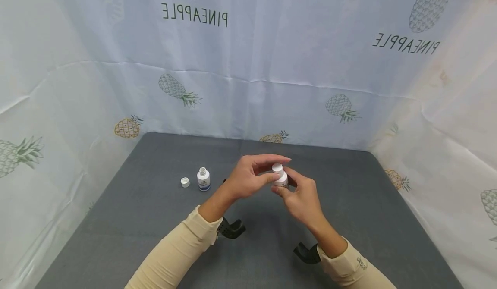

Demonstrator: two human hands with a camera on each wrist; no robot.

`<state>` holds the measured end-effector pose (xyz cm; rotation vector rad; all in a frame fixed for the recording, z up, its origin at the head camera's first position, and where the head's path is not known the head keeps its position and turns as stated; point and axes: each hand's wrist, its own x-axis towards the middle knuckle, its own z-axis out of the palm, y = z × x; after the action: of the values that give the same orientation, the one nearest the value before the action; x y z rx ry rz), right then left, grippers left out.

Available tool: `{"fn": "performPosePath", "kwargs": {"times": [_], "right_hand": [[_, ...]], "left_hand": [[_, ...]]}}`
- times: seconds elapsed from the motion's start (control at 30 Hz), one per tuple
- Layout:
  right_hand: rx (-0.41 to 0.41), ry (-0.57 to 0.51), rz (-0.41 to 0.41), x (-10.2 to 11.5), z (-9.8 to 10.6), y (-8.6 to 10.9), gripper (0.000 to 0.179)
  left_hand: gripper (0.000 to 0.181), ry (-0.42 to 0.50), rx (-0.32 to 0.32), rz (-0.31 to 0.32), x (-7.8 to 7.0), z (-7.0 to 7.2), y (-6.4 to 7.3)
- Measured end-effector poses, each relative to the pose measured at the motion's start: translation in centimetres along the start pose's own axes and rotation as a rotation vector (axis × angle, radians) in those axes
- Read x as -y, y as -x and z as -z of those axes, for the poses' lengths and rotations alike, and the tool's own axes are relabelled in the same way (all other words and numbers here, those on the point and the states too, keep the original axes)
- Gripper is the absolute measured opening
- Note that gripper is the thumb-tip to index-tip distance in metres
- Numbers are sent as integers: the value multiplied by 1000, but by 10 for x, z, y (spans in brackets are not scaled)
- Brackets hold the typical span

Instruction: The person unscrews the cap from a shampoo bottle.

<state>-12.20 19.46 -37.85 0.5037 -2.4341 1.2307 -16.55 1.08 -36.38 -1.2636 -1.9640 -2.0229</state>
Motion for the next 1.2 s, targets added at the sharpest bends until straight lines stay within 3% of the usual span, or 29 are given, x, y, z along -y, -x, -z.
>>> {"fn": "performPosePath", "kwargs": {"times": [0.1, 0.3, 0.47, 0.7, 0.87, 1.03, 1.2], "right_hand": [[5, 4, -10, 0, 1, 1, 51], [1, -4, 3, 1, 0, 2, 50], [2, 8, 11, 2, -1, 3, 45], [-1, 0, 8, 3, 0, 3, 47], [5, -1, 10, 3, 1, 2, 47], [9, 1, -3, 3, 1, 3, 49], [14, 7, 10, 3, 0, 4, 41]], "left_hand": [[32, -15, -13, 52, -2, -1, 0], [28, -76, -106, 120, -3, -2, 0], [33, -107, -130, 71, 0, -4, 0], [44, -11, -48, -13, 2, -2, 2], [36, 9, -9, 6, -1, 1, 2], [27, -28, -72, 63, -1, 1, 2], [30, -103, -137, 27, 3, -3, 1]]}}
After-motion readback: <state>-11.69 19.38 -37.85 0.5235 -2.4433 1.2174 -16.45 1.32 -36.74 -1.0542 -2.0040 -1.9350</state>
